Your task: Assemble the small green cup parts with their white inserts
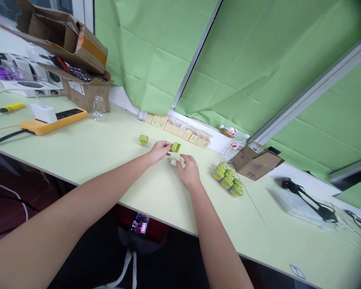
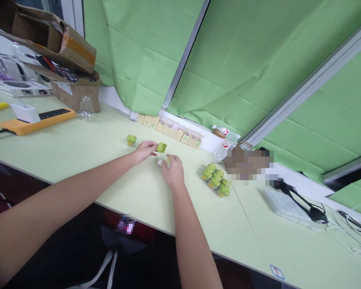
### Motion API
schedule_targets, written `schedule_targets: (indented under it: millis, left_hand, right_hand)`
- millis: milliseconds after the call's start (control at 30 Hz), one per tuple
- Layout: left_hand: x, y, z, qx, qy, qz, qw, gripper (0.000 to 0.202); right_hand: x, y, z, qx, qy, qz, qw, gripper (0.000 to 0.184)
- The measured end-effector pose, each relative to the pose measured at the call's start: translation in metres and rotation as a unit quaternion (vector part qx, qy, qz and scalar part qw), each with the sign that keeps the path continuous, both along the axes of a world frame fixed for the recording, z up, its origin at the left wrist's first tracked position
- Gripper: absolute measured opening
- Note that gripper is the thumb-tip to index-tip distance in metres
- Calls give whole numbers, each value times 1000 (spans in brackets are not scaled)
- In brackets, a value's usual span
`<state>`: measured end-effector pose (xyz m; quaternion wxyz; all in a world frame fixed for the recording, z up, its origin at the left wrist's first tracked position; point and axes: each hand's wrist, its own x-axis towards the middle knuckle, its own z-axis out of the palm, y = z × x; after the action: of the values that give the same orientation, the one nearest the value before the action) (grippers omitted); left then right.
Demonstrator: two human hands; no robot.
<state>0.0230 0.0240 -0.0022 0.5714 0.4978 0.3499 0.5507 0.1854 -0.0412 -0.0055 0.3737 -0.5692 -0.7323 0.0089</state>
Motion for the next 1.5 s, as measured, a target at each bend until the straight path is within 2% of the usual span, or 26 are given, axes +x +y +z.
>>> schedule_targets:
  millis: [100,267,400,567,667,833,933,1100,1300,1500]
  left_hand:
    - [-2,3,0,-13,4,27,1000,19]
    - [-2,4,-2,-12,17,41,999,17]
    - [-2,5,-3,-13,21,49,998,15]
    - [-2,7,-5,-7,29,51,998,11]
    - [-1,6,-6,-3,41,46,998,11]
    - [1,2,-8,16,68,26,997,13]
    - [1,0,-9,24,74,18,997,15]
    - [1,0,-9,24,75,10,997,15]
    - [1,0,-8,25,76,10,997,15]
    - [0,-2,-5,31,82,9,996,11]
  right_hand:
    - [-2,-2,-4,-38,-91,20,995,27]
    - [-6,-4,-6,-55,-51,34,997,19]
    - [-9,-5,-7,-82,-31,55,995,22]
    - [-10,-3,-1,-39,50,31,998,40]
    - [-8,-3,4,-3,117,7,993,36]
    - [-7,0,5,22,194,21,981,37]
    - [-6,4,1,-1,259,34,965,38]
    - [-4,9,2,-73,377,71,921,44]
    - [-6,5,7,-101,438,94,888,51]
    - [-4,5,7,-121,492,117,854,46]
